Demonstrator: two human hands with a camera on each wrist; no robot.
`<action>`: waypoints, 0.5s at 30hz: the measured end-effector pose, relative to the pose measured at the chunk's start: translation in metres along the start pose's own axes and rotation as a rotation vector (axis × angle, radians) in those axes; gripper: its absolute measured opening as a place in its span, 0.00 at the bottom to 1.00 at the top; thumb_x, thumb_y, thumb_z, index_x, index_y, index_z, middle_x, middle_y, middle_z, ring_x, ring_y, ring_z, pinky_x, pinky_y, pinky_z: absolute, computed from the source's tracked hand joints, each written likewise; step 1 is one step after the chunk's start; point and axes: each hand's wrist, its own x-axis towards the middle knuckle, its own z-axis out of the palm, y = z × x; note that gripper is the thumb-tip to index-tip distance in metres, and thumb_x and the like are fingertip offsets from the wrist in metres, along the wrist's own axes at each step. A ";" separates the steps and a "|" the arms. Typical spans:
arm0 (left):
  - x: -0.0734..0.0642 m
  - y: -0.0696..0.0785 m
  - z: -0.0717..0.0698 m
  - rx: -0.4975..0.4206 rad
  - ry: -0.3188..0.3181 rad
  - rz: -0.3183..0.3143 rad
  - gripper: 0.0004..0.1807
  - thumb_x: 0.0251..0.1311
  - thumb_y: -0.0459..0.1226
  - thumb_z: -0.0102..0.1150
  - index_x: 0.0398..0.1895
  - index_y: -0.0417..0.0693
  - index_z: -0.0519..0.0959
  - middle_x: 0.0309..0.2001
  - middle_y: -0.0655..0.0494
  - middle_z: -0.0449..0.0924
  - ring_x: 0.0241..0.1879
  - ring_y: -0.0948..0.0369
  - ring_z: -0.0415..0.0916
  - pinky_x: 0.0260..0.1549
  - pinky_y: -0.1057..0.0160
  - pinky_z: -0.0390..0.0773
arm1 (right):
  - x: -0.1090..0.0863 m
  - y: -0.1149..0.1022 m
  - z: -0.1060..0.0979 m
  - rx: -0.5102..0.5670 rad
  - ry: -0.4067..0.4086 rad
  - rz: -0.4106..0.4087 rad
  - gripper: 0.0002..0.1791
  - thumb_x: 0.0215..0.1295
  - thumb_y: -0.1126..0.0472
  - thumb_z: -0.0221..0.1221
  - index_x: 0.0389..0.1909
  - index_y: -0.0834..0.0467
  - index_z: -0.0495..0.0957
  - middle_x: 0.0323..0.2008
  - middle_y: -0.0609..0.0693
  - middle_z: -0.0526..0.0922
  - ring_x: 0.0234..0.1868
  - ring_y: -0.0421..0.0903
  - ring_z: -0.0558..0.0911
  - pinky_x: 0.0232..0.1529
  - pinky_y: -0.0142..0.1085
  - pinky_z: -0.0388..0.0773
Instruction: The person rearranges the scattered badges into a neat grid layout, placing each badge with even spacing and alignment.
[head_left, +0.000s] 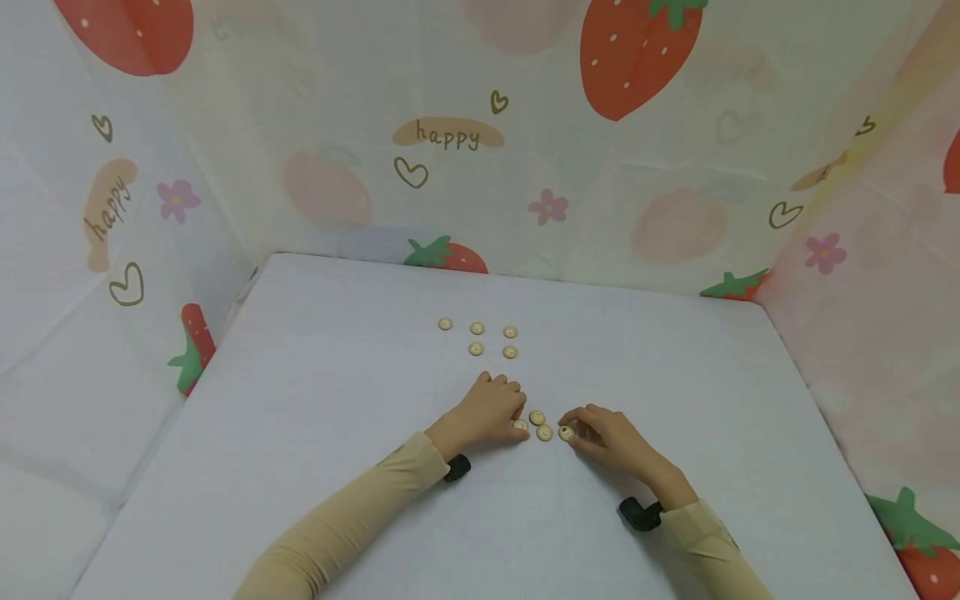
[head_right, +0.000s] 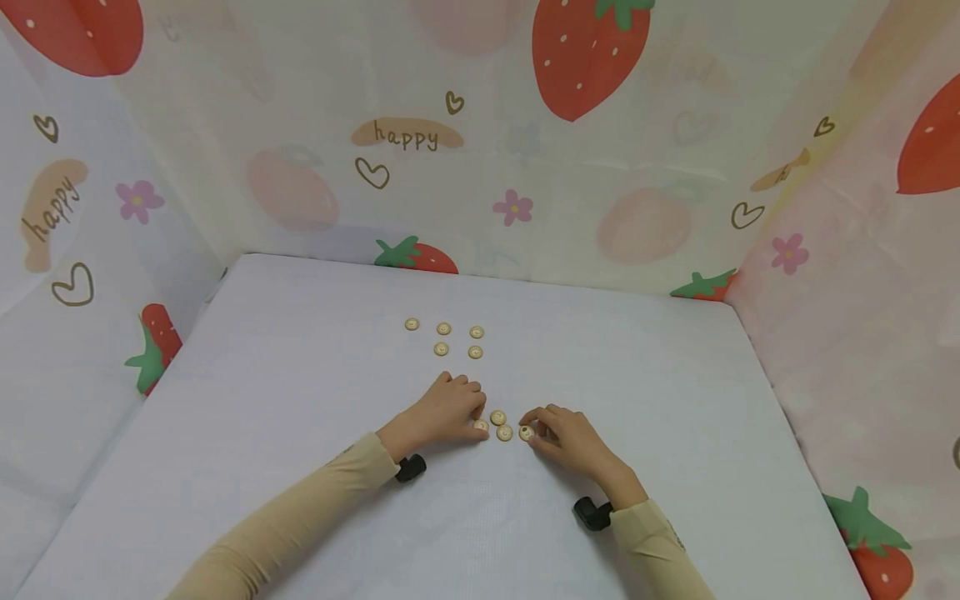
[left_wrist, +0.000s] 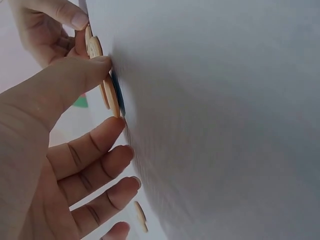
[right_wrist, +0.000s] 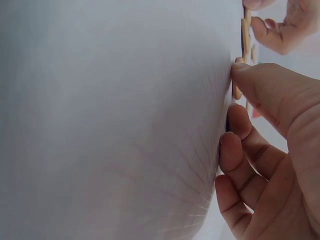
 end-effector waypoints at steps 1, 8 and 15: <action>0.000 0.000 0.000 -0.006 -0.001 0.000 0.20 0.48 0.60 0.61 0.20 0.59 0.69 0.28 0.65 0.71 0.31 0.64 0.65 0.36 0.61 0.63 | 0.000 0.000 0.000 -0.001 -0.003 0.002 0.13 0.59 0.60 0.61 0.45 0.51 0.77 0.27 0.39 0.72 0.26 0.35 0.68 0.29 0.28 0.66; -0.001 -0.008 0.002 -0.013 0.015 0.000 0.18 0.48 0.59 0.61 0.22 0.59 0.71 0.29 0.66 0.71 0.32 0.64 0.65 0.40 0.60 0.64 | 0.000 -0.001 -0.001 0.004 0.000 0.005 0.13 0.59 0.60 0.62 0.45 0.51 0.77 0.27 0.39 0.72 0.26 0.35 0.68 0.29 0.28 0.66; -0.005 -0.018 -0.001 -0.047 0.040 -0.022 0.14 0.50 0.54 0.62 0.25 0.57 0.74 0.32 0.64 0.73 0.34 0.63 0.67 0.43 0.57 0.66 | 0.000 0.000 0.001 0.010 0.017 -0.014 0.13 0.58 0.61 0.62 0.45 0.51 0.78 0.27 0.39 0.72 0.26 0.36 0.69 0.28 0.28 0.67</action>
